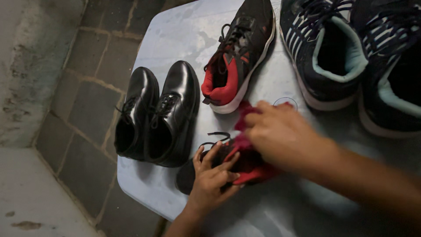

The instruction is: The person wipes a red and black sneaker with a pink cloth, focusing on the interior and exterior surfaces. The person moves the shoe between a white table and a green plastic chair while continuing to wipe it.

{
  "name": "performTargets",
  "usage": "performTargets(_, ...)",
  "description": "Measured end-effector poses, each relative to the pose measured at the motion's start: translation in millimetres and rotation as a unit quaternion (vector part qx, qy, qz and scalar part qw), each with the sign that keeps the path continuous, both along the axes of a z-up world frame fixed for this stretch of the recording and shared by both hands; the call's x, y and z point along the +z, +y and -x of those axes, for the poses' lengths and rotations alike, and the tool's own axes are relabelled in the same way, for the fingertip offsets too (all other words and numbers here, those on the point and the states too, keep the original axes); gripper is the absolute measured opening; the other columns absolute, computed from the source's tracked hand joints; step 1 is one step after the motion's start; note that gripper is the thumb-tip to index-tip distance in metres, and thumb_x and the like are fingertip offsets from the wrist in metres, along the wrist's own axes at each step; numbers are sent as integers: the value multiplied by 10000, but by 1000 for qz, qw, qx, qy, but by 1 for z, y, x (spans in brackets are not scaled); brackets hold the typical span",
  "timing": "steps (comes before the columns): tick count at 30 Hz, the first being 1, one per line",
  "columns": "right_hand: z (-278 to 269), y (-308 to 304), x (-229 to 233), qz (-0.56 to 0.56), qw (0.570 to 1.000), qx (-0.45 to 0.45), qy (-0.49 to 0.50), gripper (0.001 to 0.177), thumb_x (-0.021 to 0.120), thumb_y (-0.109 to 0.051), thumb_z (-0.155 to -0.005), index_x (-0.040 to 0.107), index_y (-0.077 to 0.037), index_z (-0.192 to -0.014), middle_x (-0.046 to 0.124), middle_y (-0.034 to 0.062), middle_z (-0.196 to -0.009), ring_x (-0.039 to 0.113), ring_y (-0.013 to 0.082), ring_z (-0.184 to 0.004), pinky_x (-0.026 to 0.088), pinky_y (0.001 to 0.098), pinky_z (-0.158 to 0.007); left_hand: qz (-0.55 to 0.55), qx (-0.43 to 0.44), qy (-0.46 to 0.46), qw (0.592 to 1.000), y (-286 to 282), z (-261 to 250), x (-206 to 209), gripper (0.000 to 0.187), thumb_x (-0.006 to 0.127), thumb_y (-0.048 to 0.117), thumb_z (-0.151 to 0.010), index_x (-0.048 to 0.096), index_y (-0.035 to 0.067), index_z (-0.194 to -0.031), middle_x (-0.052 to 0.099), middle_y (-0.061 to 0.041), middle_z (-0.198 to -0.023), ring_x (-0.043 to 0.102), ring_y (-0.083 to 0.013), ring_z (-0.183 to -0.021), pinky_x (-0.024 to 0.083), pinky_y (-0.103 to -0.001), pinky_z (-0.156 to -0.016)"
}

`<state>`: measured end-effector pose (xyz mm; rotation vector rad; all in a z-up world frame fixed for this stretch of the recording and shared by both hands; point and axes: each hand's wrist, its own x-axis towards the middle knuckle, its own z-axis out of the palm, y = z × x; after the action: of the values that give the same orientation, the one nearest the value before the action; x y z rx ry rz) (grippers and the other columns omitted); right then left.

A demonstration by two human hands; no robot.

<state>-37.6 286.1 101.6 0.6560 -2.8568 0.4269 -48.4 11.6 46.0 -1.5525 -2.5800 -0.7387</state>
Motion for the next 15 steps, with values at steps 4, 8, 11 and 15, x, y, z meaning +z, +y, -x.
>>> performTargets(4,-6,5,12,-22,994,-82,73,99,725,-195,-658,739,-149,-744,681,46,-861,635,276,-904,533,405,-623,-7,-1,3,1000,8,0,6,293,893,275,-729,681,145,-884,706,-62,-1343,427,-375,-1477,170,-630,-1194)
performTargets(8,-1,-2,13,76,989,-62,110,139,702,-127,-605,727,-111,-740,680,56,-820,628,294,-853,525,424,-622,-2,-3,27,1000,9,0,8,295,873,271,-782,659,126,-925,720,-52,-1338,490,-354,-1431,265,-587,-1170)
performTargets(11,7,-11,4,121,985,-20,121,150,681,-116,-597,713,-111,-743,676,63,-830,622,304,-835,538,414,-660,-1,-4,66,998,13,0,4,317,850,317,-813,670,122,-986,723,-41,-1226,538,-337,-1329,340,-560,-1086)
performTargets(15,10,-22,-3,156,981,0,114,135,684,-82,-624,709,-115,-752,679,57,-838,623,307,-842,535,422,-666,61,3,95,994,13,-8,12,248,784,312,-911,694,149,-1075,719,-38,-1181,546,-308,-1232,351,-521,-1047)
